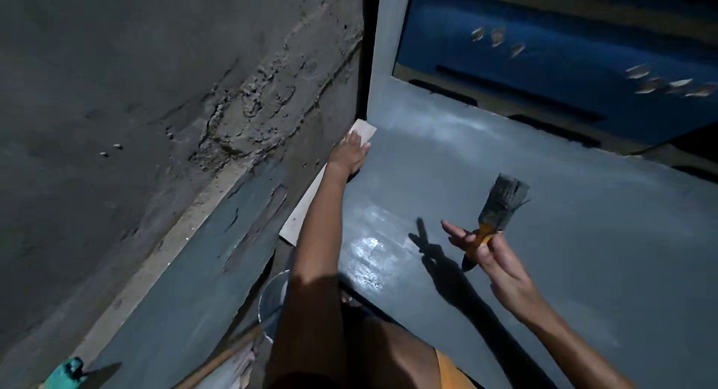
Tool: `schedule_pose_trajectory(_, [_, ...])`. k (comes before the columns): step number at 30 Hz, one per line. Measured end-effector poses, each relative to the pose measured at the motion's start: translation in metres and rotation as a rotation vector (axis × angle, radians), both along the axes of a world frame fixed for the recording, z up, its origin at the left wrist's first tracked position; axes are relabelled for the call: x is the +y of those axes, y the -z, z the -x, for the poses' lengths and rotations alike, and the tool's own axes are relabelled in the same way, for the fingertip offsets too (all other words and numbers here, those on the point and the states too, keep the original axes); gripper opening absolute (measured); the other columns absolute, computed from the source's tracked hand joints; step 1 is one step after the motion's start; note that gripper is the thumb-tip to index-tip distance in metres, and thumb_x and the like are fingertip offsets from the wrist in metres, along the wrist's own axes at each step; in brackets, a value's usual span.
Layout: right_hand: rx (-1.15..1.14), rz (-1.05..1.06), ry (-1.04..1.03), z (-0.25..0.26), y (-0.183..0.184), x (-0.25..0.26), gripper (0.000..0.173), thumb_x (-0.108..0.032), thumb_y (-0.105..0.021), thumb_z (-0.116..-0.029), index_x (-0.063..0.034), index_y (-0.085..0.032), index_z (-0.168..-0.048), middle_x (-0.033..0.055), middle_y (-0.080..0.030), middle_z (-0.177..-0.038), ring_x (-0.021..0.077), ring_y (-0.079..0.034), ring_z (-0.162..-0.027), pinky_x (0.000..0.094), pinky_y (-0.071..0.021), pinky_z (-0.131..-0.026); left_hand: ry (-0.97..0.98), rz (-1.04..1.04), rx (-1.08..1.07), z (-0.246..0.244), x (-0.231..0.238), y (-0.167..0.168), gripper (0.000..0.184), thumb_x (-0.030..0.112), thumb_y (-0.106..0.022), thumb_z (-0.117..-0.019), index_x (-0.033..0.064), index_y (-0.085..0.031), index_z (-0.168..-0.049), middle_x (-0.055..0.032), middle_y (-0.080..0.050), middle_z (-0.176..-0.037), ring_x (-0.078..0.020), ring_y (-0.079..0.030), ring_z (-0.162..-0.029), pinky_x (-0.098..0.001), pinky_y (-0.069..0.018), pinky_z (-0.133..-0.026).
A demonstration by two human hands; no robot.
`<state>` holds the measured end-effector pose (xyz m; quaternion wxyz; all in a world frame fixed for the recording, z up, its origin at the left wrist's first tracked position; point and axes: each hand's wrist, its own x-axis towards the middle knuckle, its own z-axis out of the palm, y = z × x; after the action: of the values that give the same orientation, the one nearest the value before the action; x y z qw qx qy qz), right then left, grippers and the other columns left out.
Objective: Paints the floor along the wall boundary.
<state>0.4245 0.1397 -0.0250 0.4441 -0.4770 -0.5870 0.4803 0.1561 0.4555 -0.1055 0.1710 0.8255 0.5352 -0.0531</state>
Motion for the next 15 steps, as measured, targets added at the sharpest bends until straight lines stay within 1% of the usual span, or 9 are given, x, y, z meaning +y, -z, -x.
schedule_pose_trajectory(1, [0.010,-0.001,-0.004,0.001,0.001,0.000,0.053,-0.050,-0.040,-0.1103,-0.0028,-0.043,-0.136,0.0124,-0.059,-0.148,0.0285,-0.060,-0.133,0.0447,-0.0486,-0.114,0.013,0.004,0.024,0.007,-0.009,-0.003,0.071,0.049,-0.014,-0.1113,-0.0018,-0.029,-0.159,-0.0182,-0.023,-0.169,-0.0324,-0.020,-0.157,-0.0515,-0.0220,-0.127])
schedule_pose_trajectory(3, [0.031,-0.013,-0.007,0.006,0.002,0.002,0.051,-0.049,-0.040,-0.1104,-0.0033,-0.044,-0.134,0.0126,-0.058,-0.149,0.0281,-0.060,-0.133,0.0443,-0.0484,-0.113,0.025,-0.002,0.054,0.028,-0.031,-0.006,0.072,0.049,-0.013,-0.1110,-0.0009,-0.028,-0.160,-0.0169,-0.025,-0.168,-0.0309,-0.022,-0.157,-0.0506,-0.0233,-0.126])
schedule_pose_trajectory(5, [0.064,-0.029,-0.022,0.013,-0.001,0.002,0.051,-0.048,-0.041,-0.1102,-0.0039,-0.044,-0.136,0.0127,-0.059,-0.148,0.0292,-0.060,-0.133,0.0455,-0.0475,-0.115,0.023,-0.008,0.055,0.053,-0.062,-0.007,0.070,0.049,-0.012,-0.1112,0.0013,-0.027,-0.161,-0.0149,-0.023,-0.169,-0.0298,-0.022,-0.157,-0.0503,-0.0234,-0.126])
schedule_pose_trajectory(8, [0.106,-0.049,-0.055,0.023,-0.004,0.001,0.053,-0.049,-0.041,-0.1101,-0.0033,-0.043,-0.138,0.0135,-0.058,-0.149,0.0300,-0.059,-0.134,0.0462,-0.0466,-0.116,0.015,0.004,0.060,0.086,-0.108,-0.009,0.070,0.048,-0.013,-0.1116,0.0007,-0.024,-0.162,-0.0149,-0.020,-0.170,-0.0295,-0.020,-0.158,-0.0484,-0.0220,-0.127])
schedule_pose_trajectory(10, [0.114,-0.060,-0.073,0.030,-0.005,-0.002,0.055,-0.049,-0.041,-0.1100,-0.0021,-0.042,-0.137,0.0141,-0.058,-0.148,0.0302,-0.059,-0.134,0.0466,-0.0474,-0.115,-0.025,0.015,0.067,0.106,-0.138,-0.012,0.070,0.050,-0.015,-0.1113,0.0026,-0.025,-0.162,-0.0128,-0.022,-0.170,-0.0287,-0.023,-0.157,-0.0487,-0.0240,-0.126])
schedule_pose_trajectory(12, [0.119,-0.070,-0.104,0.036,-0.008,-0.006,0.052,-0.048,-0.040,-0.1103,-0.0022,-0.042,-0.135,0.0142,-0.058,-0.149,0.0302,-0.060,-0.133,0.0465,-0.0477,-0.115,-0.078,0.043,0.069,0.122,-0.165,-0.019,0.069,0.050,-0.017,-0.1113,0.0044,-0.024,-0.163,-0.0116,-0.021,-0.171,-0.0295,-0.025,-0.156,-0.0511,-0.0255,-0.125])
schedule_pose_trajectory(13, [0.122,-0.073,-0.117,0.038,-0.009,-0.008,0.051,-0.048,-0.040,-0.1105,-0.0023,-0.043,-0.134,0.0141,-0.058,-0.149,0.0297,-0.060,-0.133,0.0461,-0.0477,-0.115,-0.098,0.058,0.073,0.128,-0.180,-0.024,0.068,0.049,-0.018,-0.1116,0.0044,-0.024,-0.163,-0.0119,-0.020,-0.171,-0.0304,-0.024,-0.156,-0.0524,-0.0247,-0.125])
schedule_pose_trajectory(15, [0.118,-0.074,-0.131,0.042,-0.013,-0.013,0.050,-0.047,-0.039,-0.1108,-0.0025,-0.044,-0.133,0.0128,-0.058,-0.149,0.0279,-0.060,-0.133,0.0446,-0.0481,-0.114,-0.120,0.067,0.096,0.140,-0.208,-0.031,0.068,0.048,-0.019,-0.1117,0.0040,-0.025,-0.162,-0.0118,-0.020,-0.171,-0.0291,-0.024,-0.156,-0.0507,-0.0243,-0.126])
